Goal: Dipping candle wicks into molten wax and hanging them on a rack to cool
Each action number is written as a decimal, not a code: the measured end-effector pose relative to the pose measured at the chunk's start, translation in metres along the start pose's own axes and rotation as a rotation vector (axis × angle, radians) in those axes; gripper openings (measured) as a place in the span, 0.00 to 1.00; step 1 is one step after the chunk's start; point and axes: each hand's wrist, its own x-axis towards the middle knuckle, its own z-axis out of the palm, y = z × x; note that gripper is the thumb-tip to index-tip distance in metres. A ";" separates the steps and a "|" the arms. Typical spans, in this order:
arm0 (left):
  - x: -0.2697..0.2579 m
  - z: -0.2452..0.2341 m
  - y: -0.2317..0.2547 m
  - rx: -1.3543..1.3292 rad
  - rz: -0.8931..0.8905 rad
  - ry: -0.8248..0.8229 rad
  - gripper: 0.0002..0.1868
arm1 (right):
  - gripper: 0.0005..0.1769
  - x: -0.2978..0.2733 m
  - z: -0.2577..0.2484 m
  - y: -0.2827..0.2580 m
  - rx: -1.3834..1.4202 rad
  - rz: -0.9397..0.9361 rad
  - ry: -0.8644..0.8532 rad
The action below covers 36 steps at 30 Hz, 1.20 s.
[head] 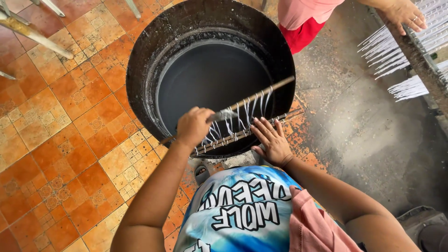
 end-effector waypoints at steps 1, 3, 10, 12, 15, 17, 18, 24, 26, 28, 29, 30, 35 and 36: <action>0.011 -0.013 -0.005 0.001 -0.004 0.007 0.06 | 0.40 -0.001 0.001 0.000 -0.001 -0.008 0.001; 0.035 -0.042 -0.014 0.059 0.062 0.115 0.06 | 0.40 -0.001 0.003 0.002 0.000 -0.011 0.019; 0.122 -0.152 -0.028 0.181 0.079 0.263 0.04 | 0.40 0.000 -0.002 0.001 -0.003 -0.008 -0.009; 0.142 -0.188 -0.025 0.205 0.085 0.183 0.05 | 0.40 -0.004 -0.002 0.005 -0.021 0.000 -0.153; 0.159 -0.219 -0.025 0.185 0.061 0.225 0.05 | 0.41 -0.005 -0.001 0.008 -0.003 0.010 -0.150; 0.161 -0.233 -0.023 0.195 0.060 0.201 0.06 | 0.41 -0.005 0.002 0.011 0.007 0.001 -0.139; 0.161 -0.238 -0.020 0.196 0.057 0.160 0.08 | 0.41 -0.008 0.002 0.010 0.023 0.002 -0.143; 0.133 -0.239 -0.005 0.023 -0.059 0.032 0.06 | 0.36 0.043 -0.028 0.025 0.159 0.053 0.211; 0.125 -0.232 -0.005 0.002 -0.058 -0.019 0.06 | 0.34 0.084 -0.054 0.055 0.103 0.064 0.253; 0.116 -0.223 -0.005 -0.017 -0.059 -0.067 0.05 | 0.32 0.121 -0.079 0.080 0.045 0.072 0.297; 0.112 -0.219 -0.006 -0.048 -0.063 -0.106 0.05 | 0.34 0.138 -0.091 0.089 0.004 0.071 0.296; 0.108 -0.214 -0.007 -0.079 -0.067 -0.146 0.05 | 0.35 0.154 -0.103 0.099 -0.038 0.070 0.294; 0.096 -0.205 -0.010 -0.041 0.107 -0.110 0.08 | 0.32 0.186 -0.136 0.127 -0.096 -0.092 0.160; 0.090 -0.207 -0.006 -0.027 0.144 -0.090 0.09 | 0.29 0.187 -0.137 0.134 -0.115 -0.162 0.110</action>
